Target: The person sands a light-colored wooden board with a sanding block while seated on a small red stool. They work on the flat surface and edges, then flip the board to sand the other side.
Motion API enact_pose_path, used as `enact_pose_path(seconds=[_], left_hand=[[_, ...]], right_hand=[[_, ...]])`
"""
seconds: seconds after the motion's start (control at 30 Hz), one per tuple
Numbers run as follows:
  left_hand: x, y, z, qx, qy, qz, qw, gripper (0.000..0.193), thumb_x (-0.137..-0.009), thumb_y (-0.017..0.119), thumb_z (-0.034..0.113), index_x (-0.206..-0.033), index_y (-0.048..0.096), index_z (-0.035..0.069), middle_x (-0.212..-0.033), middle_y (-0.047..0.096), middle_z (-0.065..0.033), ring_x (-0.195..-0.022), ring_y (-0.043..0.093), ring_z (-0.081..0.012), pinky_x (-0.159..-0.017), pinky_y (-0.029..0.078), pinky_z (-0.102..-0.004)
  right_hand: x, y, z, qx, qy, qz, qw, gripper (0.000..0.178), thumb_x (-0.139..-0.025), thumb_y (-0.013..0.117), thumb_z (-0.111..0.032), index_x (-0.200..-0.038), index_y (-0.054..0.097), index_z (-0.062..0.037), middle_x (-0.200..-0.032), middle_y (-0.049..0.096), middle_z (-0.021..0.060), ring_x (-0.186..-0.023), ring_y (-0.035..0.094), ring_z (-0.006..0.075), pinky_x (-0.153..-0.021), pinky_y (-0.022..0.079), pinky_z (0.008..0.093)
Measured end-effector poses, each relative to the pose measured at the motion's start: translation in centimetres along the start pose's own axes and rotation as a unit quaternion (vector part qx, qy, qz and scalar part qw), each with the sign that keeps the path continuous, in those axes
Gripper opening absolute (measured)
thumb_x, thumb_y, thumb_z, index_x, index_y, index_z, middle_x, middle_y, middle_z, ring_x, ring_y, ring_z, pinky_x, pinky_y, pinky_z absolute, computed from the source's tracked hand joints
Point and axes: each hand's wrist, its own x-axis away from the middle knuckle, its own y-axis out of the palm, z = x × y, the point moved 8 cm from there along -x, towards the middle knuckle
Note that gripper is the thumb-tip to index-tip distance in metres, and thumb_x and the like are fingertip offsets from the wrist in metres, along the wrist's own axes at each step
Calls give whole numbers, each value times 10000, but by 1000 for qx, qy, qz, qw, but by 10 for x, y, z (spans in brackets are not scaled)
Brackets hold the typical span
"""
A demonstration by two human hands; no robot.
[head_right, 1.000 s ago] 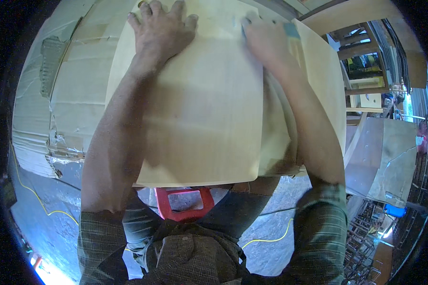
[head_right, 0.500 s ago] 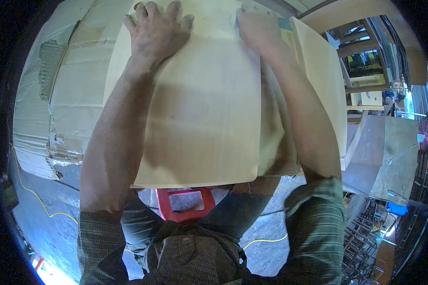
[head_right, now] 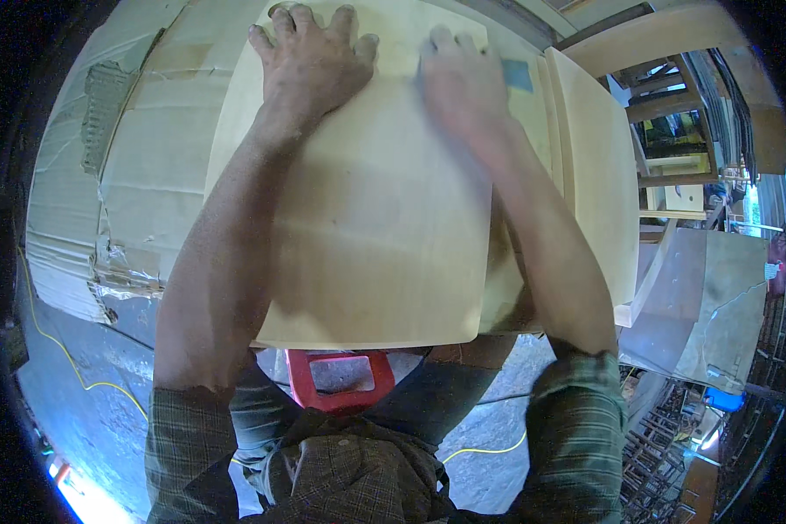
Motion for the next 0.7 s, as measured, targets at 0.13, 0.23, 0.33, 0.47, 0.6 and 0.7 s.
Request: enact_pose_path(seconds=[0.13, 0.23, 0.33, 0.47, 0.6, 0.7], left_hand=[[-1, -4, -1, 0, -1, -20, 1000, 493, -890, 495, 359, -1233, 516, 7, -1354, 391, -333, -1338, 254, -465, -1103, 127, -607], [4, -7, -15, -25, -13, -12, 1000, 498, -891, 495, 360, -1241, 515, 6, -1355, 394, -329, -1336, 260, -461, -1103, 127, -607], [3, -3, -11, -21, -7, -14, 1000, 503, -889, 501, 366, -1242, 518, 7, -1346, 403, -332, -1335, 264, -463, -1102, 129, -608], [1, 5, -10, -8, 9, 24, 1000, 504, -879, 518, 372, -1227, 531, 8, -1328, 415, -343, -1327, 279, -469, -1097, 143, -610], [4, -4, -10, -4, 9, 21, 1000, 498, -866, 534, 365, -1215, 540, 9, -1322, 419, -347, -1325, 285, -471, -1093, 150, -615], [6, -3, -9, -3, 9, 34, 999, 493, -862, 538, 359, -1210, 543, 10, -1320, 420, -347, -1323, 287, -472, -1092, 149, -618]], right_hand=[[1, 6, 2, -36, 40, 10, 998, 441, -731, 571, 8, -1160, 600, -89, -1105, 557, 50, -1043, 571, 254, -864, 458, 426], [30, -9, -29, -86, -13, 61, 994, 250, -799, 535, -66, -1035, 608, -28, -1085, 567, 107, -1055, 561, 286, -861, 459, 478], [7, -4, -11, -55, 8, 34, 998, 242, -795, 537, -63, -1026, 609, -42, -1124, 557, 114, -1068, 559, 285, -863, 458, 479], [-36, 22, 25, -72, 84, -23, 994, 465, -724, 572, 0, -1180, 603, -80, -1161, 556, 105, -1022, 587, 323, -859, 481, 423], [21, 7, 7, -127, -1, 25, 992, 352, -736, 573, -36, -1087, 598, -64, -1144, 566, 122, -1042, 575, 329, -845, 485, 452], [27, 1, 1, -148, -29, 42, 988, 312, -732, 579, -41, -1043, 602, -61, -1129, 569, 122, -1058, 567, 324, -841, 488, 454]])
